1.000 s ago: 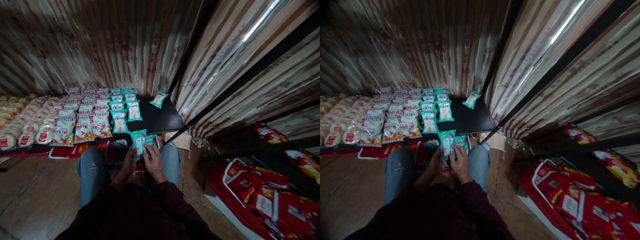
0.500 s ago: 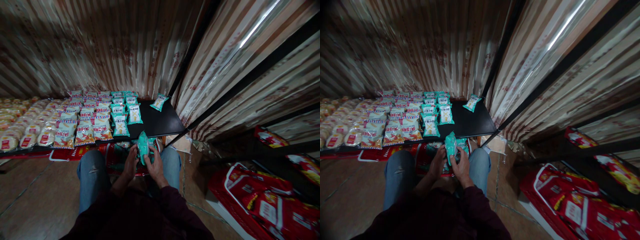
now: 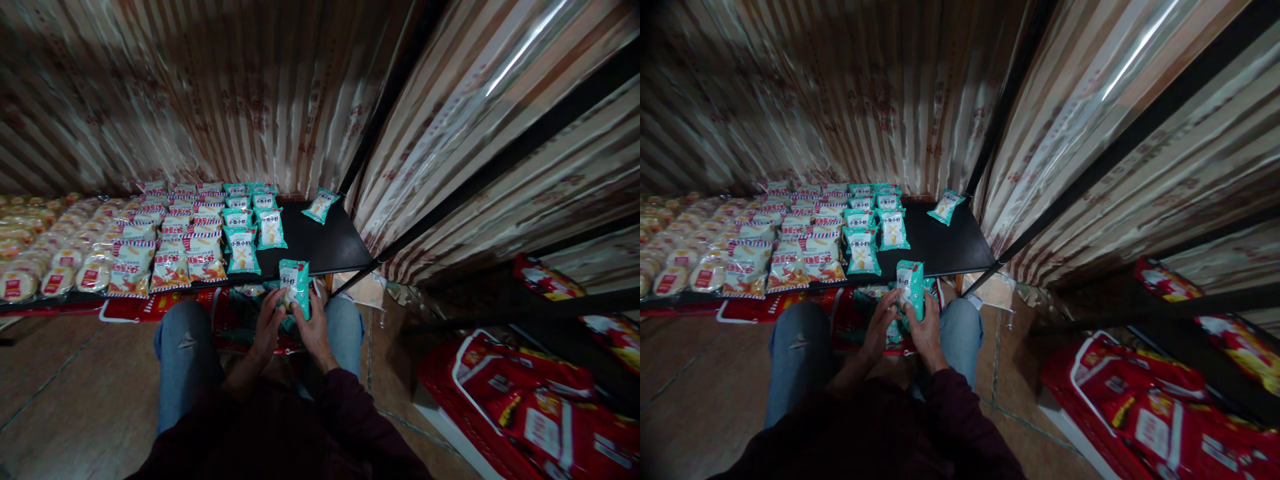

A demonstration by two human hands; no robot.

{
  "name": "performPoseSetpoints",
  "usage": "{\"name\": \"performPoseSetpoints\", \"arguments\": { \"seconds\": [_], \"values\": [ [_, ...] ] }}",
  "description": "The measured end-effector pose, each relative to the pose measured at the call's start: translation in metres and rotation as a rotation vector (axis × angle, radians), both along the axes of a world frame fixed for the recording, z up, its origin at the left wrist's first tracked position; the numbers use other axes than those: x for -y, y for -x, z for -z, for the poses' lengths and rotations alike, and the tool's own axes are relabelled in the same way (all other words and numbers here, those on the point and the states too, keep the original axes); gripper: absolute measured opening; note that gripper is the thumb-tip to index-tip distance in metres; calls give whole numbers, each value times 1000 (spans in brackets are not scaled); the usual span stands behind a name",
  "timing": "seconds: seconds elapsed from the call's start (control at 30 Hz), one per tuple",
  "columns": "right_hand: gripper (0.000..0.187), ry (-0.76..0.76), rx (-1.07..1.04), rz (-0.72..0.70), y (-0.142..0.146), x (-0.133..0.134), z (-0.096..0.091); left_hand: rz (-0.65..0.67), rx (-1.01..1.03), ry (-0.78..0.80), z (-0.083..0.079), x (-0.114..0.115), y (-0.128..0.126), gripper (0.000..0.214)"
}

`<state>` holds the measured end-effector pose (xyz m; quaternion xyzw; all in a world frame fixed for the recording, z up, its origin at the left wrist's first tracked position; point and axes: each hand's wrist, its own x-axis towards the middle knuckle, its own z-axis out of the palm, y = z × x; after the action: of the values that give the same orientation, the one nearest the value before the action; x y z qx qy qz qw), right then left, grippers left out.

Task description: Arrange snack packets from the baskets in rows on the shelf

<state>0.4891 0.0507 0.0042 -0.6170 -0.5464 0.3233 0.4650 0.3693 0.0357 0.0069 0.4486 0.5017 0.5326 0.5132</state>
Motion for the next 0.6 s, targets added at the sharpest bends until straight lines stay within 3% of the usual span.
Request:
{"name": "performPoseSetpoints", "arguments": {
  "seconds": [0.2, 0.6],
  "values": [
    [55, 20, -76, -17, -1, -15, -2, -31, -257, -218, 1, -9, 2, 39],
    [49, -4, -70, -36, 3, -50, 2, -85, -439, -263, -2, -33, 3, 38]
  ]
}}
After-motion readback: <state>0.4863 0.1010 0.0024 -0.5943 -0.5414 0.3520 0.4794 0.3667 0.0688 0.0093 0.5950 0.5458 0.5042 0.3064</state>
